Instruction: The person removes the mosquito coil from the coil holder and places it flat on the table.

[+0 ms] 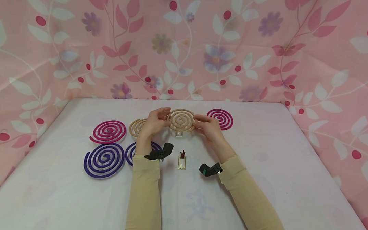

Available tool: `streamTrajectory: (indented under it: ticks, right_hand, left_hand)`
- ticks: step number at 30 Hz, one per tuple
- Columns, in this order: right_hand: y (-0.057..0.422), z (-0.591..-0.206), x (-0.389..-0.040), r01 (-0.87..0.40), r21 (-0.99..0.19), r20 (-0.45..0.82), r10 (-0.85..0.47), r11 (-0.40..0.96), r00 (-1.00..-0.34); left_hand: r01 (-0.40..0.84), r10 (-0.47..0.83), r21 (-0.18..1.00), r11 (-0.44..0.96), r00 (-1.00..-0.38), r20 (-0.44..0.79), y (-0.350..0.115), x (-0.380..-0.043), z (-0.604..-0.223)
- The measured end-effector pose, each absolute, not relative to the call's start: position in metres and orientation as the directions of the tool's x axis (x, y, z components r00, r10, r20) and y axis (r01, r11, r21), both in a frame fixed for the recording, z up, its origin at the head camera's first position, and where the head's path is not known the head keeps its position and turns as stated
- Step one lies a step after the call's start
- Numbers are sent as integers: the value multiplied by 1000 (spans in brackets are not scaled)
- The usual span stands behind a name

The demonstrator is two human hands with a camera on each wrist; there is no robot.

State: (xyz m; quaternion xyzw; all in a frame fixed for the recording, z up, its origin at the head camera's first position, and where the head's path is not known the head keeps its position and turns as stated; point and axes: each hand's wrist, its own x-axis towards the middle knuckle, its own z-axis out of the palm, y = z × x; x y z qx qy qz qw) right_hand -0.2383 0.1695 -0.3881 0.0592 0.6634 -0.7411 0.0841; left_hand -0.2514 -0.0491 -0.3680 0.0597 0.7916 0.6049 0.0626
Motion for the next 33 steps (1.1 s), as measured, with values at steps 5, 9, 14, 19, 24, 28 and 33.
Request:
streamTrajectory:
  ticks: [5, 9, 14, 19, 24, 28, 33]
  right_hand:
    - [172, -385, -238, 182, -976, -178, -42, -119, -983]
    - [177, -382, -239, 170, -977, -166, -44, -126, -985]
    - [184, -376, -240, 154, -975, -147, -55, -159, -988]
    - [192, -370, -241, 141, -965, -134, -45, -220, -990]
    - [197, -363, -240, 138, -944, -132, -42, -299, -990]
    - [199, -361, -240, 134, -937, -125, -47, -322, -991]
    - [201, -360, -241, 134, -935, -126, -47, -329, -991]
  left_hand:
    - [29, 178, 972, 234, -984, -13, -49, -249, -365]
    - [39, 188, 973, 227, -982, -4, -49, -249, -364]
    - [28, 187, 986, 165, -982, -3, -47, -250, -363]
    - [27, 195, 998, 48, -981, 18, -43, -250, -360]
    - [11, 206, 1000, -27, -978, 16, -41, -249, -357]
    - [-9, 220, 998, -65, -975, 6, -40, -248, -354]
    - [-7, 223, 998, -64, -975, 7, -40, -247, -354]
